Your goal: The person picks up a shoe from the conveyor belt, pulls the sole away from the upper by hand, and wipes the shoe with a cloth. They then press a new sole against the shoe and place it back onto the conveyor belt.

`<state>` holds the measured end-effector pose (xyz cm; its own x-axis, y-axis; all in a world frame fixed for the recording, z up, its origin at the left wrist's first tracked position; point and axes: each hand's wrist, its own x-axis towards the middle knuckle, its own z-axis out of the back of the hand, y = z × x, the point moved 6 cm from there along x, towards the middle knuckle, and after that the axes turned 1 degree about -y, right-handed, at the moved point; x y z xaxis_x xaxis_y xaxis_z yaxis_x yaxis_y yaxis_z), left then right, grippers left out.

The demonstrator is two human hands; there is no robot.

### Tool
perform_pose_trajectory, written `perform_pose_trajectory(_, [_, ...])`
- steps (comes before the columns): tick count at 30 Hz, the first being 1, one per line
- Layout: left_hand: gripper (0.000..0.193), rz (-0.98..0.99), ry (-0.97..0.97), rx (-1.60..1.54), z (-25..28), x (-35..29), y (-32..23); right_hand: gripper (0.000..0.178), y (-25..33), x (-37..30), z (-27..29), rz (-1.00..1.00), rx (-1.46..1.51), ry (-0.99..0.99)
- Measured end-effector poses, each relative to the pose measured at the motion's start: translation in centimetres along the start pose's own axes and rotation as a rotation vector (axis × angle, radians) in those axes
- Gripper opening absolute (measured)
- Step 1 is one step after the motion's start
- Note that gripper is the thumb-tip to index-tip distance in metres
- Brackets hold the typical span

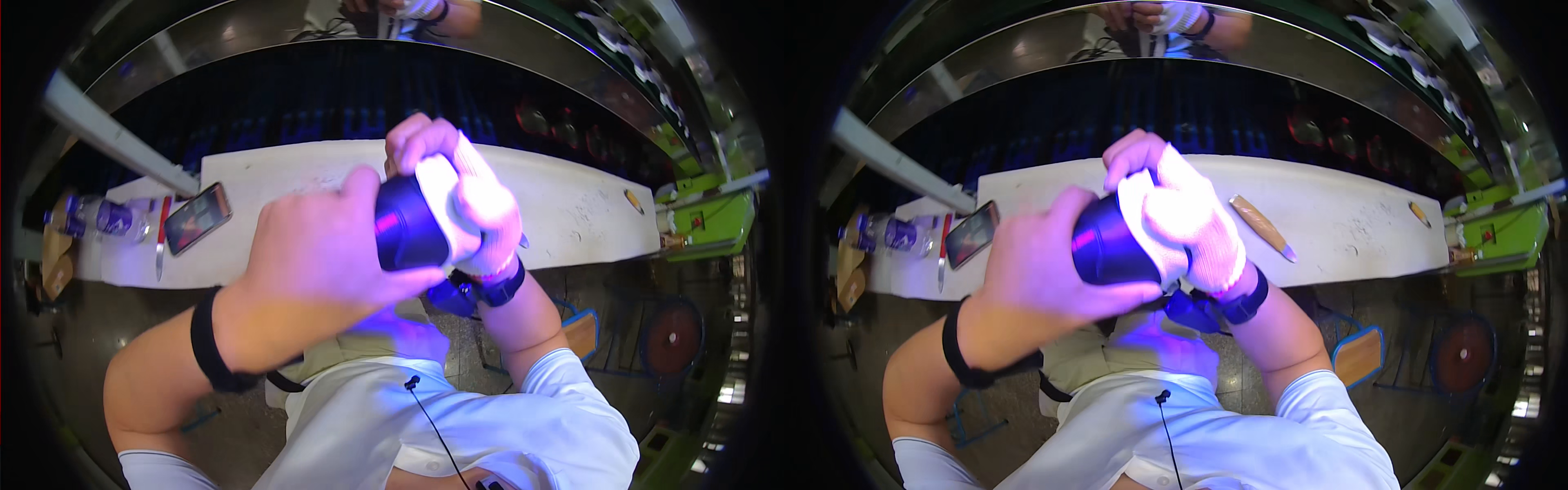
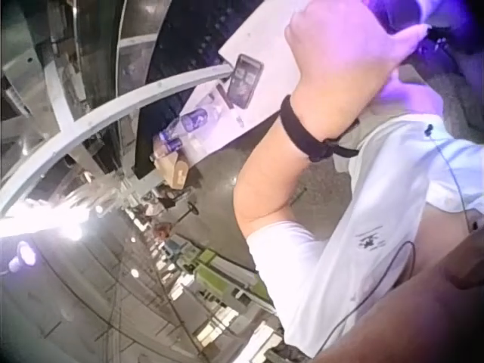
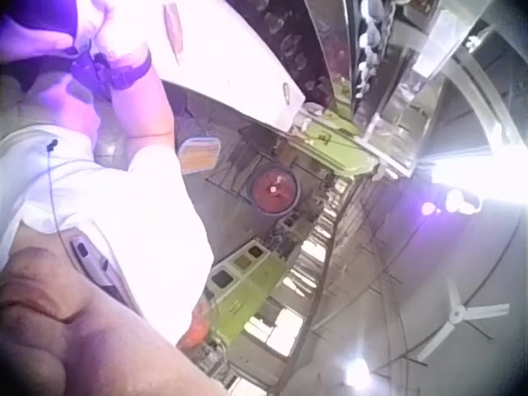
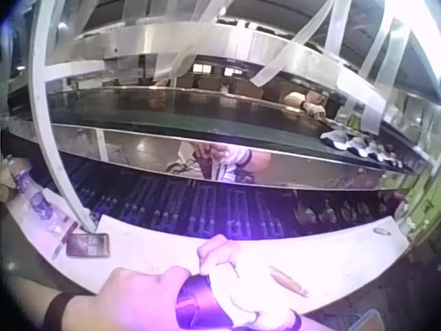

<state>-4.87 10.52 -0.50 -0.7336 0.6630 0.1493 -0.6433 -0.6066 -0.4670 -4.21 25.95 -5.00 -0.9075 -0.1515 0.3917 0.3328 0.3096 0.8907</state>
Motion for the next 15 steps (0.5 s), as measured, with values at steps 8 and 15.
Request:
perform_pose_trajectory(8, [0.073, -0.392, -0.054, 0.158, -1.8, -3.2, -5.8, 0.070, 4.7, -5.6, -1.3, -0.186, -0.331, -0.076])
perform_pose_trajectory(15, [0.077, -0.477, 0.080, -0.123, 2.7, -6.5, -0.1, 0.095, 1.1, -12.0, -5.4, -0.152, -0.423, 0.015])
